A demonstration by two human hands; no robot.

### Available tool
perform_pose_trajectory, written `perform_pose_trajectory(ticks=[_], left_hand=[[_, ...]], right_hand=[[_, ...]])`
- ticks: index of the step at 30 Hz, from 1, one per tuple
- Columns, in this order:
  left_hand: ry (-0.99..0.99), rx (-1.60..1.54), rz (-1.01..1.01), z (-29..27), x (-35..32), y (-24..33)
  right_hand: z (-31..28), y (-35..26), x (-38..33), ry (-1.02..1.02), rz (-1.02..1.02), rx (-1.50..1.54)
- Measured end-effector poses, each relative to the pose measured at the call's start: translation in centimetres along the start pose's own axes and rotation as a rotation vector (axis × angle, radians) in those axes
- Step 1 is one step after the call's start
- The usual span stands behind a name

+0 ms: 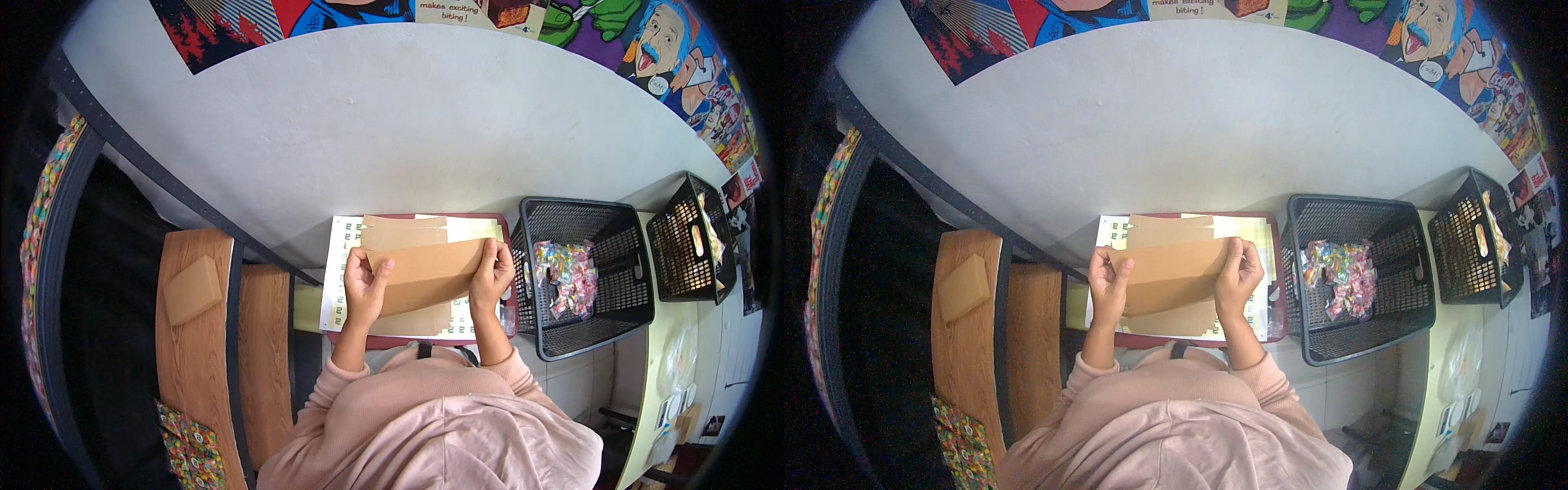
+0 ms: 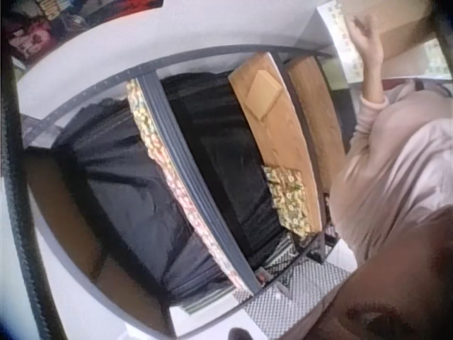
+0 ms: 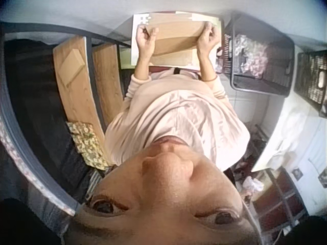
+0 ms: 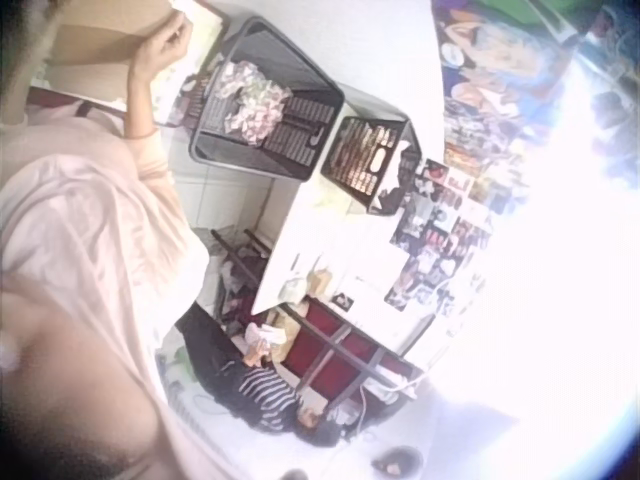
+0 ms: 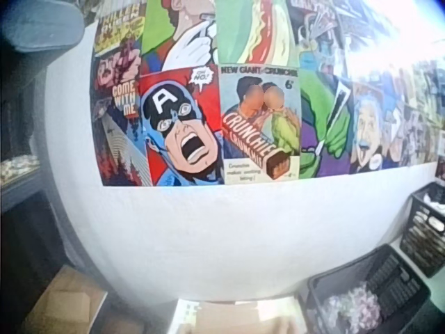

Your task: The person folds flat cardboard pieces into small boxes by hand, tucking flaps and creasing edges. They then place a small bag of colorful candies into one of the assembled boxes and close the lid. The person continues folding additional flat cardboard pieces into boxes.

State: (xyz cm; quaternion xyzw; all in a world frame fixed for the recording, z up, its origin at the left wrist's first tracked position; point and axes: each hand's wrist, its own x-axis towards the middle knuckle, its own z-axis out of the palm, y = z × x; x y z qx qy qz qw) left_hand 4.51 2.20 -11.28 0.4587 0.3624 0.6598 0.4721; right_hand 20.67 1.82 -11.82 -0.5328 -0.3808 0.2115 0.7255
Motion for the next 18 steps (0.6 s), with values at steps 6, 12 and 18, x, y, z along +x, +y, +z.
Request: perform_pose_trajectory(ticks=[6, 12, 18], left_hand=[[-0.047, -0.079, 0.053, 0.2, -1.3, -1.0], [0.000, 0.026, 0.047, 2.9, -2.0, -0.5], [0.082, 0.077, 0.017, 3.8, -3.3, -1.3]], right_hand=[[-1.6, -0.8, 1.2, -0.073, -0.033, 0.010], [-3.2, -0.9, 3.1, -0.102, -0.035, 0.058], [-4.7, 0.6, 3.8, -0.186, 0.059, 0.134]])
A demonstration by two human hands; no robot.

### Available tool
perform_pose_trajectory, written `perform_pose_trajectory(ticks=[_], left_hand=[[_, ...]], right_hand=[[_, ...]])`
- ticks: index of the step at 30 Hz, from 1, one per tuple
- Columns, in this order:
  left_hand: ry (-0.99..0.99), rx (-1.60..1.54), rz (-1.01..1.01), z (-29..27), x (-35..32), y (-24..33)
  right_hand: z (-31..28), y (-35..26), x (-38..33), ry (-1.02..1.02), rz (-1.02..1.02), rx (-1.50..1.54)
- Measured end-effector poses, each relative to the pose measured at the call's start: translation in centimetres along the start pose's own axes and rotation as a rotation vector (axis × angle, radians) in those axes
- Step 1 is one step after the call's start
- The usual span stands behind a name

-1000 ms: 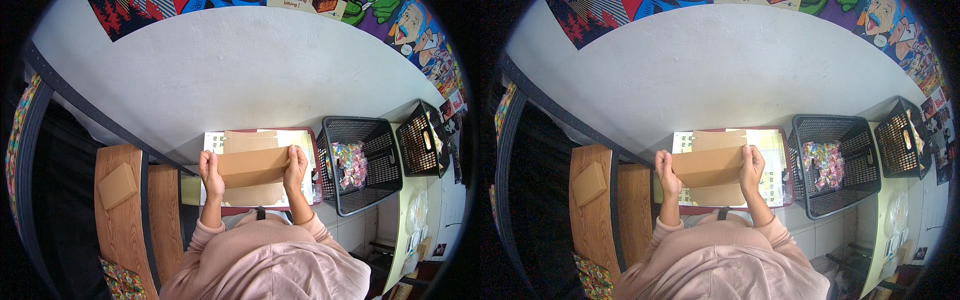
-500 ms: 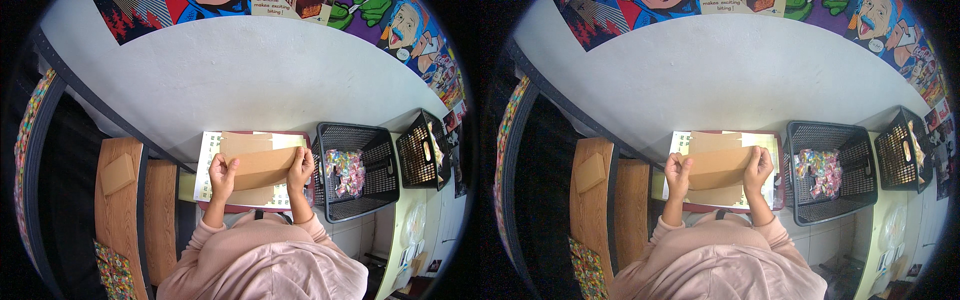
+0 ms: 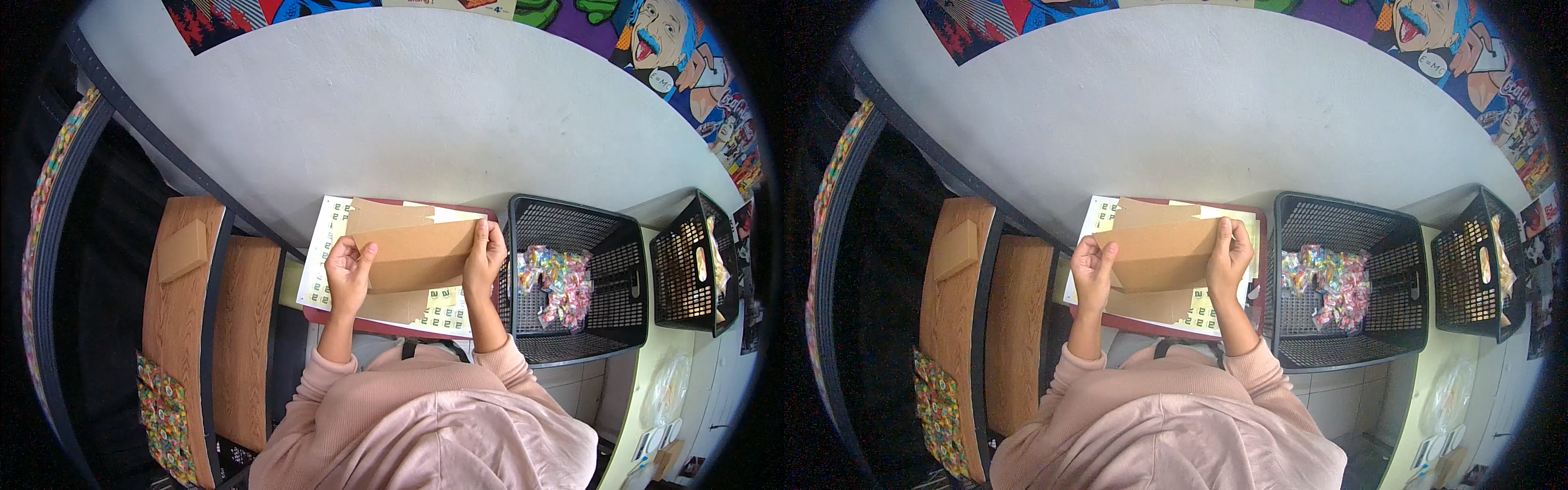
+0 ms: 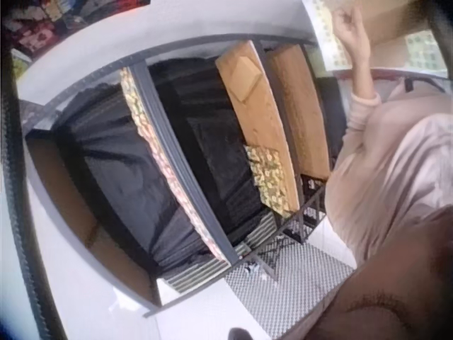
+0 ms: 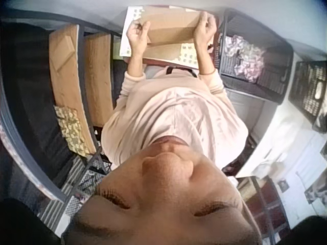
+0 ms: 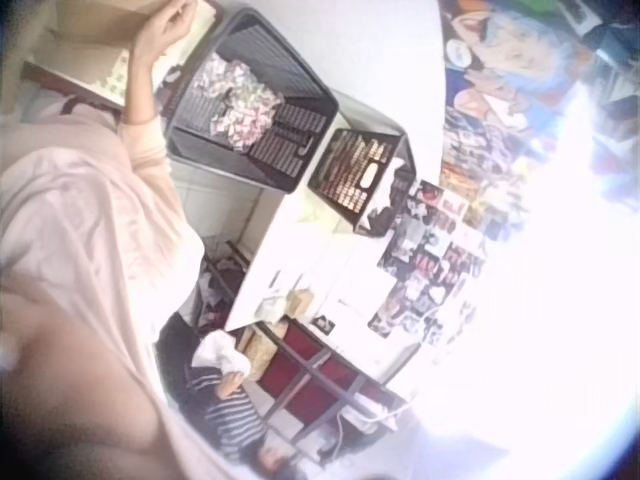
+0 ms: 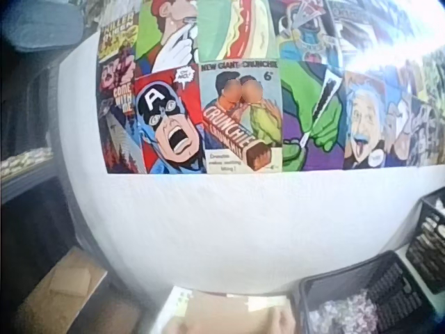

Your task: The person folds flat cardboard pieces into small boxes by hand, tucking flaps and creasing edges. They then place a small bag of colorful candies into one of the assembled boxes and close the lid. The person continues folding additional flat cardboard pieces into boxes.

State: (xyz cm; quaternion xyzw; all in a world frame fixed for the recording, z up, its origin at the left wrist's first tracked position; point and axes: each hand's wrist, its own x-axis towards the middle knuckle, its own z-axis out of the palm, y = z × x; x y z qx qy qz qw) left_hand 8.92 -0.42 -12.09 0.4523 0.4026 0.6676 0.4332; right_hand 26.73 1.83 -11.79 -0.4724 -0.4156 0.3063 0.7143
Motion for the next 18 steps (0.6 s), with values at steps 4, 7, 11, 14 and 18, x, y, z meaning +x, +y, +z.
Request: perform_pose_trajectory(ticks=[4, 7, 11, 14, 18], left_hand=[[0.127, -0.041, 0.009, 0.3, -0.4, -0.2], [0.206, -0.068, 0.044, 0.4, -0.5, -0.3], [0.295, -0.099, 0.090, 1.0, -0.1, -0.8], [0.251, -0.096, 0.083, 1.0, 0.5, -1.1], [0.113, -0.044, 0.012, 1.6, 1.4, -0.4]], right_hand=[[-0.9, 0.3, -0.1, -0.189, 0.109, 0.098], [-1.4, -0.6, -0.1, -0.339, 0.155, 0.120], [-1.2, -0.7, -0.4, -0.448, 0.164, 0.171], [-1.0, -0.5, -0.2, -0.430, 0.151, 0.226], [-1.2, -0.1, 0.7, -0.392, 0.209, 0.254]])
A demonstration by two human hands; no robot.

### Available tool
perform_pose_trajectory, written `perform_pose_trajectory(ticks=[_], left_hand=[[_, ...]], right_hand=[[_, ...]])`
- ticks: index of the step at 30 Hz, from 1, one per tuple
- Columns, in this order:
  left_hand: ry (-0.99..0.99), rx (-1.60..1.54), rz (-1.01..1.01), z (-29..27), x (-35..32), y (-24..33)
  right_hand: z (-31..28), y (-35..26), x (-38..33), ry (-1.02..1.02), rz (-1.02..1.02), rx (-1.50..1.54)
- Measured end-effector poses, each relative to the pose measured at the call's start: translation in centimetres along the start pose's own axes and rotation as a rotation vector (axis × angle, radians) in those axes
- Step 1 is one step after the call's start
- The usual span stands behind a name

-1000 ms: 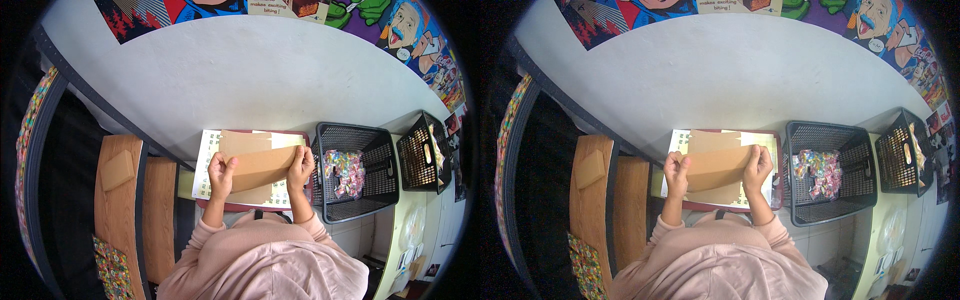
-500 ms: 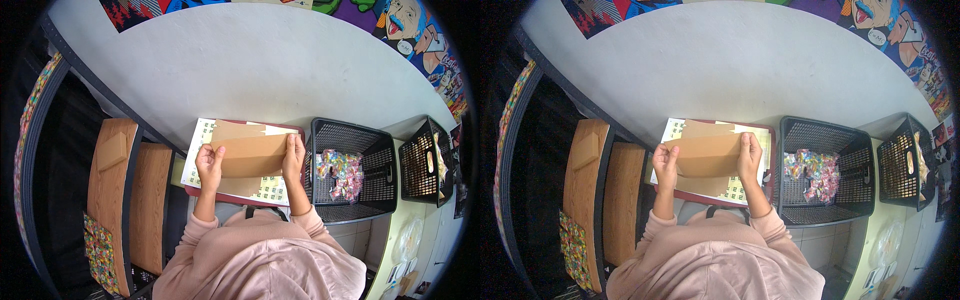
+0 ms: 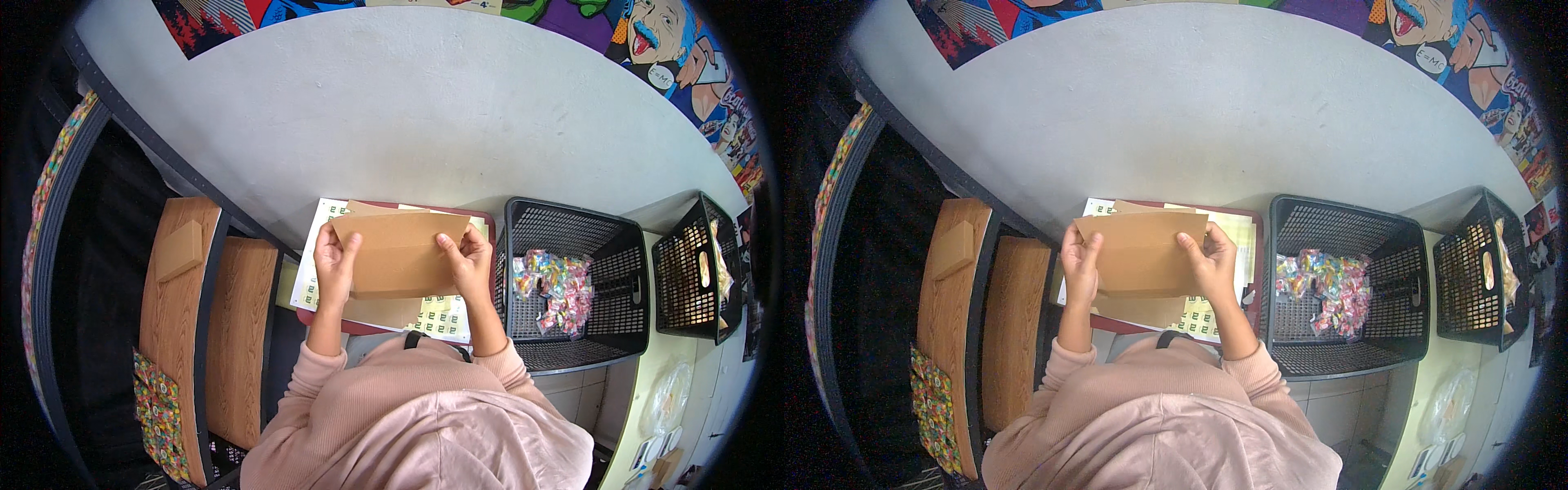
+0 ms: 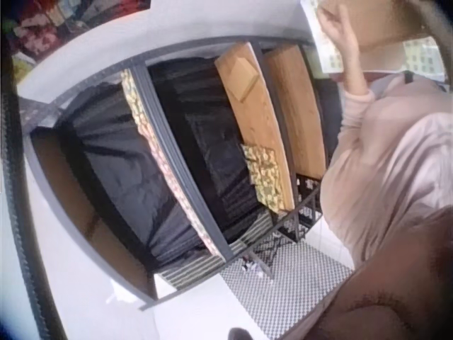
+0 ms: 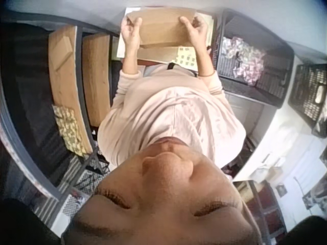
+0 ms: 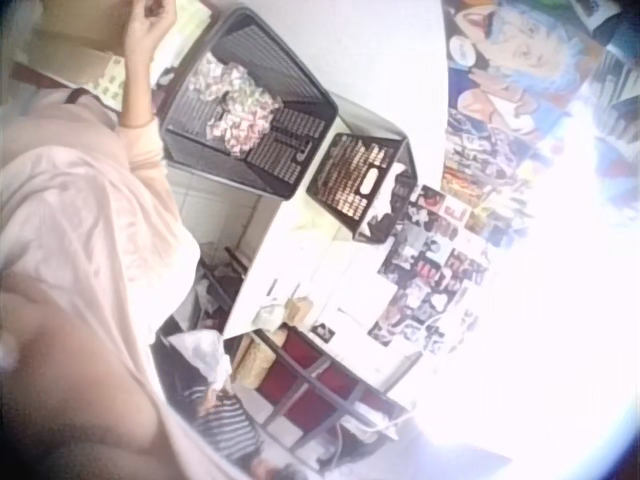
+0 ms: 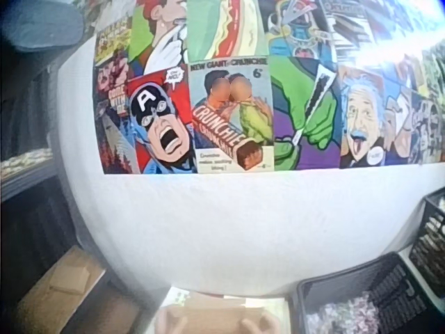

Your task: The person folds flat cardboard pieces into small boxes by hand, tucking flaps and creasing edges. They then place a small bag of colorful candies into one of the assembled boxes and close the lid. The person continues folding additional flat cardboard pieces into boxes.

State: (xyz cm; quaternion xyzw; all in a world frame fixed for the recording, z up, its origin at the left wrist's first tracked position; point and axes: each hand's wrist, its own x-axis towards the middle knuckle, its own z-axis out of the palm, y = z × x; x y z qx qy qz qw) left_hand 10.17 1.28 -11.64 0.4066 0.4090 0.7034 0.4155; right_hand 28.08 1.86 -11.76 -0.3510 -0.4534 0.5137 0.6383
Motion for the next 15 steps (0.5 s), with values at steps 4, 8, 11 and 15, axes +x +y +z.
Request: perform_pose_trajectory(ticks=[4, 8, 11, 15], left_hand=[[-0.138, 0.035, -0.073, -0.6, 0.6, -0.9], [-0.122, 0.006, -0.068, -0.8, 1.2, -1.7], [-0.081, 0.040, -0.054, -0.8, 1.7, -2.4], [-0.026, 0.061, -0.027, -1.0, 2.4, -2.4]], right_hand=[[-0.5, 0.6, 0.5, 0.011, 0.003, 0.004], [-0.3, 0.1, 1.0, 0.017, 0.064, -0.024], [0.0, -0.6, 1.3, -0.007, 0.109, -0.054], [-1.5, -0.3, 1.5, -0.163, 0.183, -0.286]])
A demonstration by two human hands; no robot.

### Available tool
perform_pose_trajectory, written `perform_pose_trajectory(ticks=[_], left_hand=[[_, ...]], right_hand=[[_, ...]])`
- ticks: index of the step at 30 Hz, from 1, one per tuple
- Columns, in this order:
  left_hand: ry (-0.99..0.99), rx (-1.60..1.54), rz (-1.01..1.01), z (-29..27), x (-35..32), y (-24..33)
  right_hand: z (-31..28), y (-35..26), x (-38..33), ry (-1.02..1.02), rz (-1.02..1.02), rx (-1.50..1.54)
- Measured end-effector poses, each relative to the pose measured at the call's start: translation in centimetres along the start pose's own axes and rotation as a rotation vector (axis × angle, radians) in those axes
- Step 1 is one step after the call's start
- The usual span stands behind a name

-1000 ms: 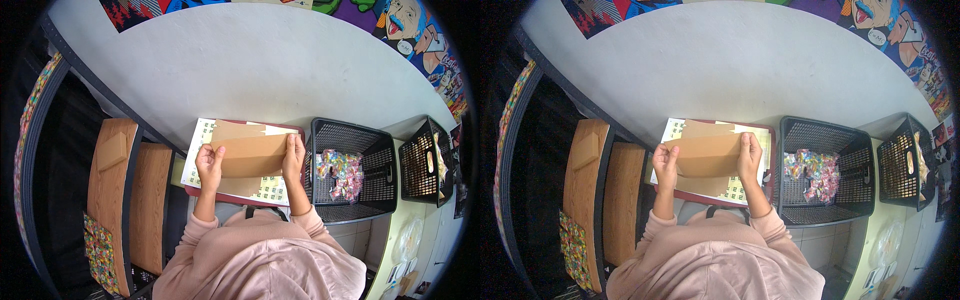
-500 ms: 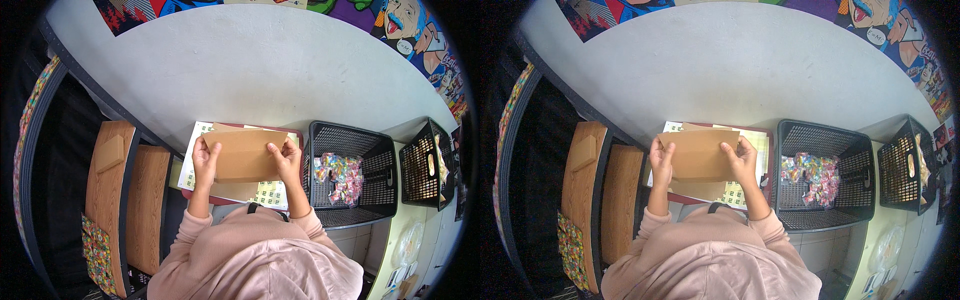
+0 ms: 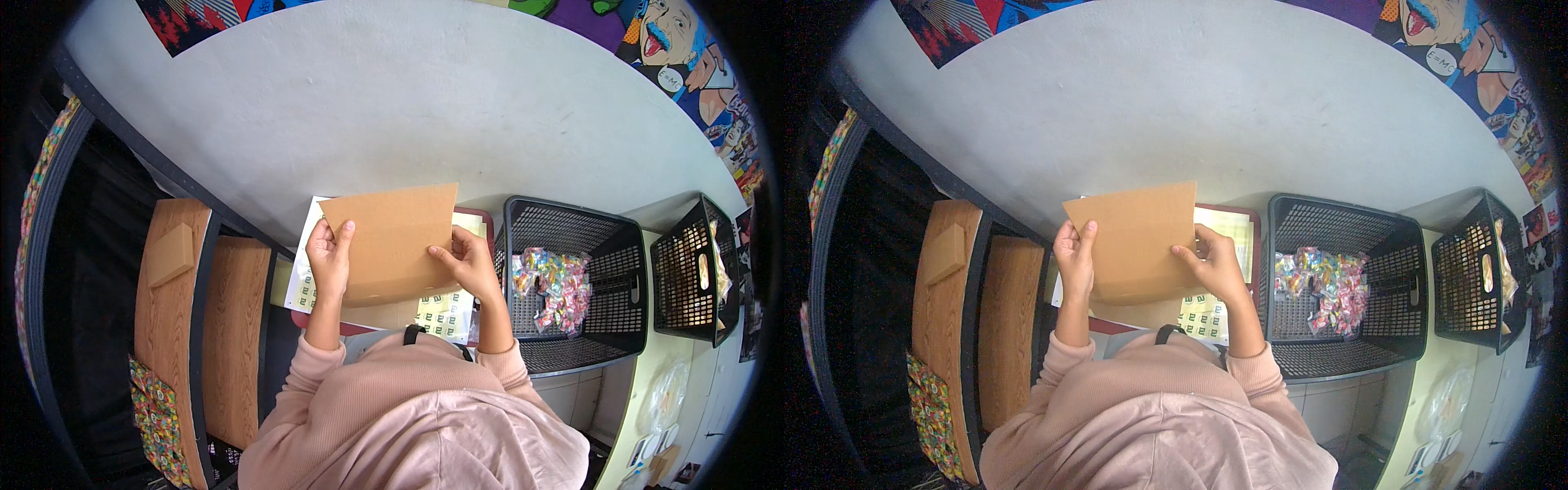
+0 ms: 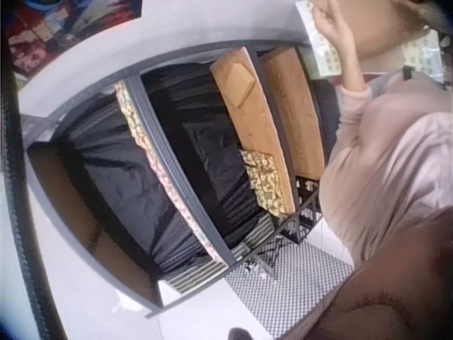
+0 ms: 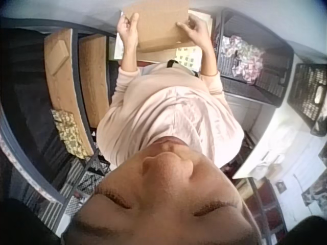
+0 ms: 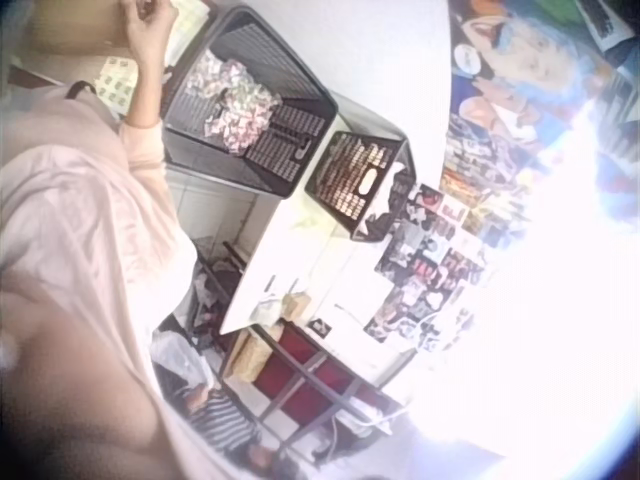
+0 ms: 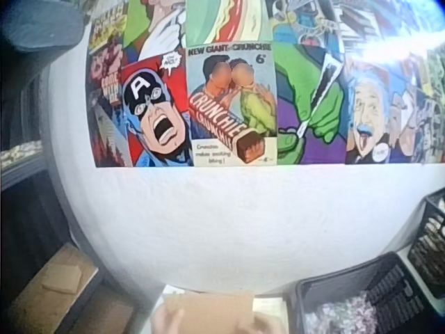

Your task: The person folds flat cardboard pieces into small boxes by hand, tucking flaps and creasing edges. They then place a small bag of colorful candies into one of the assembled boxes and close the lid. The person continues folding additional flat cardboard pieces into boxes.

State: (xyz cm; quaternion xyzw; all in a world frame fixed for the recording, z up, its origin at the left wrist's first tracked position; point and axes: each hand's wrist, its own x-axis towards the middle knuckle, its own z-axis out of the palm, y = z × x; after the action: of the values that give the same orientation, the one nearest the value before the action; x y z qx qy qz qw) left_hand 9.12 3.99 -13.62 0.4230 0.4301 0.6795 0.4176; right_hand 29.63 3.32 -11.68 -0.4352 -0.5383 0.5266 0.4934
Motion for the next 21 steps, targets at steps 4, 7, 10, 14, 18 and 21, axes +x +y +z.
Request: perform_pose_trajectory(ticks=[4, 7, 10, 14, 18, 21], left_hand=[[-0.127, -0.055, -0.131, 0.5, 0.0, 1.1], [-0.514, 0.227, -0.333, -1.3, -0.1, 1.1], [-0.515, 0.265, -0.325, -1.3, 0.0, 1.3], [-0.463, 0.257, -0.255, -1.0, -0.1, 1.3], [-0.423, 0.288, -0.144, 0.0, -0.4, 1.9], [-0.207, 0.460, 0.084, 0.3, -0.6, 2.2]], right_hand=[[-0.4, 0.5, 0.0, 0.024, -0.012, -0.022], [-0.8, 0.4, -0.1, 0.065, -0.014, -0.040], [-0.8, 0.0, -0.1, 0.083, -0.039, -0.002], [-2.0, -0.9, -0.2, -0.122, -0.035, -0.327], [-2.4, -1.8, -0.4, -0.138, -0.072, -0.411], [-2.0, -2.2, -0.6, -0.071, -0.287, -0.487]])
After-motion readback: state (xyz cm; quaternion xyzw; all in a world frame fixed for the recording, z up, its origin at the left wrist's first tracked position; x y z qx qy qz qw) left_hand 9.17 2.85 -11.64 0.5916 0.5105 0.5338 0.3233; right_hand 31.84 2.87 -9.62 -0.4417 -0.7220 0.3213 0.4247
